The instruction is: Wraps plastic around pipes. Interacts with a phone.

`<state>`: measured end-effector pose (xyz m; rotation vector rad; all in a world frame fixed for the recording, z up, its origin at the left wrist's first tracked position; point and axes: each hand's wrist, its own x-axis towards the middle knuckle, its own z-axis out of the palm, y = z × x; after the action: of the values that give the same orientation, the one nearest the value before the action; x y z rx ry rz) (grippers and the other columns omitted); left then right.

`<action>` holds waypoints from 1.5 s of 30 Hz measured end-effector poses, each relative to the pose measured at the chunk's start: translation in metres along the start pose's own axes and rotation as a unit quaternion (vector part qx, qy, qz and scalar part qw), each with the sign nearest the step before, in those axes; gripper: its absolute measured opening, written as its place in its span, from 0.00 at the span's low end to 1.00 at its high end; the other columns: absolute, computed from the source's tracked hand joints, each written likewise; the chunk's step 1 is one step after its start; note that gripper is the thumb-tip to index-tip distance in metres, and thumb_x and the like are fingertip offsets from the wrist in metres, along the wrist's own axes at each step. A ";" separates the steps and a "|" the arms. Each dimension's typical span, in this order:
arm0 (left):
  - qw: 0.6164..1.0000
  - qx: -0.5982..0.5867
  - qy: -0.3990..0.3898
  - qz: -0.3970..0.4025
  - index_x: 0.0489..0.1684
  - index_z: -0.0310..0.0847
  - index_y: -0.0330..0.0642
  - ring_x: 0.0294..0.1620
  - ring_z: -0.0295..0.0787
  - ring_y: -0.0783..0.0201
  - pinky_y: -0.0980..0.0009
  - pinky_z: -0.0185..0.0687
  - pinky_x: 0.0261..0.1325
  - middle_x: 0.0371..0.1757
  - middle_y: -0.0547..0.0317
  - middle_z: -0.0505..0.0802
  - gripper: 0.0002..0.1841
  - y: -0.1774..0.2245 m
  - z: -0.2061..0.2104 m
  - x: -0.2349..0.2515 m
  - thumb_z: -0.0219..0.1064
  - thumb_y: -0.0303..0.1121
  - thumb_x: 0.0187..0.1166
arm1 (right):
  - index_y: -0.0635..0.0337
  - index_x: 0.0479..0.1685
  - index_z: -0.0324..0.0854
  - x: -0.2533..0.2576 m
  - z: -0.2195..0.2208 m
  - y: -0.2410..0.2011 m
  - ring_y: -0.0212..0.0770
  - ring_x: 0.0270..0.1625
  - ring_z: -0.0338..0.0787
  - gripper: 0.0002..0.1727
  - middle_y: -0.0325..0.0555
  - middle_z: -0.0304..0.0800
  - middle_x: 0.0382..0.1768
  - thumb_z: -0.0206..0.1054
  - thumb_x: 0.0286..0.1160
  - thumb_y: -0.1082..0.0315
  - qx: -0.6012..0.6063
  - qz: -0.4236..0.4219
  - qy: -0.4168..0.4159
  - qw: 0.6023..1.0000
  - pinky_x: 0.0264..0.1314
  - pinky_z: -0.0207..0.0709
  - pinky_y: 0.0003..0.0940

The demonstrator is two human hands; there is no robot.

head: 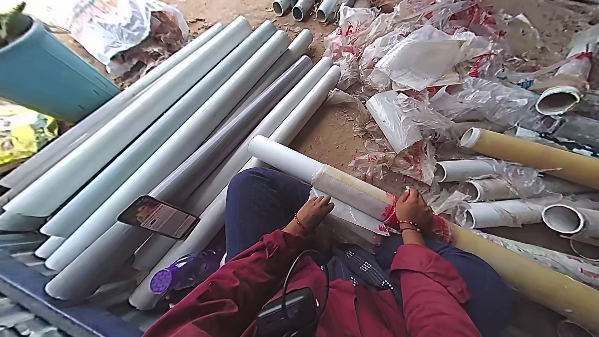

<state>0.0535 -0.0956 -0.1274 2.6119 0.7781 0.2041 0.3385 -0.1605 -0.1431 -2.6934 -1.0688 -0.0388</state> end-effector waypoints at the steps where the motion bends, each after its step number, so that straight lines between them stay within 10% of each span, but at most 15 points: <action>1: 1.000 -0.014 -0.003 -0.025 0.46 0.84 0.19 0.54 0.91 0.32 0.44 0.85 0.56 0.51 0.27 0.89 0.10 0.001 0.000 0.001 0.57 0.12 0.77 | 0.73 0.61 0.84 0.000 0.001 0.000 0.69 0.60 0.92 0.23 0.71 0.91 0.58 0.48 0.91 0.65 -0.004 -0.004 0.002 1.000 0.61 0.75 0.68; 5: 0.993 -0.060 -0.016 -0.100 0.81 0.71 0.29 0.73 0.84 0.35 0.47 0.82 0.69 0.80 0.33 0.80 0.23 0.002 -0.012 0.007 0.52 0.19 0.86 | 0.73 0.60 0.84 -0.005 0.004 0.000 0.69 0.60 0.92 0.23 0.71 0.91 0.59 0.47 0.91 0.66 -0.010 -0.014 0.015 1.000 0.62 0.75 0.67; 9: 0.996 0.007 0.085 0.008 0.80 0.74 0.33 0.77 0.83 0.44 0.49 0.73 0.80 0.76 0.40 0.85 0.26 0.009 -0.015 0.028 0.64 0.35 0.84 | 0.74 0.62 0.84 -0.008 0.002 -0.001 0.69 0.61 0.91 0.22 0.71 0.90 0.61 0.47 0.91 0.67 -0.013 -0.015 0.013 1.000 0.63 0.74 0.67; 12: 0.997 0.001 -0.075 0.000 0.94 0.54 0.43 0.98 0.43 0.48 0.42 0.33 0.94 0.95 0.49 0.60 0.45 0.012 -0.015 0.051 0.69 0.53 0.80 | 0.71 0.67 0.83 -0.008 0.000 -0.002 0.66 0.63 0.91 0.23 0.68 0.89 0.64 0.46 0.91 0.66 -0.035 -0.011 -0.002 0.999 0.65 0.75 0.65; 14: 0.982 -0.024 -0.184 -0.033 0.95 0.54 0.49 0.98 0.34 0.40 0.32 0.32 0.90 0.98 0.51 0.50 0.44 0.014 -0.004 0.051 0.72 0.49 0.79 | 0.71 0.65 0.84 -0.009 0.001 -0.002 0.66 0.63 0.91 0.23 0.67 0.90 0.63 0.47 0.91 0.66 -0.039 -0.015 0.000 0.999 0.65 0.75 0.65; 18: 0.986 -0.045 -0.158 -0.007 0.89 0.67 0.50 0.95 0.53 0.42 0.33 0.42 0.90 0.93 0.52 0.66 0.30 0.013 0.028 0.005 0.62 0.39 0.86 | 0.72 0.63 0.84 -0.008 0.002 0.001 0.67 0.62 0.92 0.23 0.69 0.90 0.61 0.47 0.91 0.66 -0.030 -0.017 0.013 0.999 0.64 0.75 0.66; 24: 0.984 0.025 -0.174 -0.007 0.93 0.55 0.38 0.95 0.49 0.36 0.37 0.44 0.90 0.94 0.41 0.59 0.33 0.027 0.031 -0.006 0.57 0.38 0.89 | 0.73 0.62 0.84 -0.007 0.001 0.001 0.67 0.62 0.91 0.23 0.69 0.90 0.61 0.47 0.91 0.66 -0.028 -0.011 0.007 1.000 0.64 0.75 0.65; 33: 0.996 0.034 -0.079 0.026 0.87 0.64 0.30 0.86 0.67 0.30 0.39 0.53 0.89 0.83 0.27 0.74 0.41 0.033 0.018 -0.005 0.75 0.42 0.75 | 0.71 0.70 0.79 0.011 -0.010 -0.008 0.69 0.69 0.87 0.25 0.71 0.87 0.66 0.42 0.94 0.64 -0.050 0.013 -0.096 0.994 0.70 0.70 0.68; 38: 0.989 0.087 0.025 0.113 0.83 0.73 0.35 0.92 0.62 0.50 0.52 0.45 0.94 0.86 0.45 0.76 0.38 0.025 0.010 0.049 0.77 0.21 0.64 | 0.71 0.74 0.77 0.016 0.005 -0.003 0.78 0.68 0.85 0.26 0.78 0.86 0.64 0.41 0.95 0.63 -0.003 0.038 -0.051 0.998 0.68 0.70 0.75; 41: 0.984 -0.030 -0.160 0.066 0.91 0.62 0.46 0.94 0.54 0.46 0.47 0.33 0.95 0.88 0.43 0.72 0.42 0.041 -0.016 0.065 0.76 0.25 0.71 | 0.70 0.75 0.76 0.012 0.019 0.005 0.69 0.70 0.87 0.28 0.70 0.87 0.66 0.39 0.93 0.60 -0.015 0.033 -0.011 0.999 0.71 0.73 0.68; 43: 0.954 -0.080 -0.291 0.000 0.97 0.46 0.54 0.86 0.69 0.41 0.43 0.55 0.87 0.83 0.38 0.77 0.41 0.060 -0.039 0.078 0.65 0.45 0.86 | 0.59 0.77 0.79 0.006 0.022 0.008 0.52 0.62 0.94 0.30 0.50 0.95 0.59 0.39 0.91 0.57 -0.091 0.030 0.029 0.995 0.62 0.82 0.51; 45: 0.949 -0.091 -0.300 -0.005 0.95 0.52 0.49 0.78 0.79 0.40 0.43 0.71 0.77 0.76 0.35 0.83 0.39 0.070 -0.031 0.091 0.66 0.47 0.85 | 0.56 0.72 0.84 0.010 0.036 0.021 0.49 0.52 0.97 0.29 0.45 0.98 0.50 0.40 0.91 0.55 -0.115 0.012 0.087 0.989 0.53 0.84 0.48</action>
<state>0.1555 -0.0881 -0.0678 2.2940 0.5186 -0.4817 0.3576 -0.1602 -0.1814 -2.8397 -1.0347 -0.4081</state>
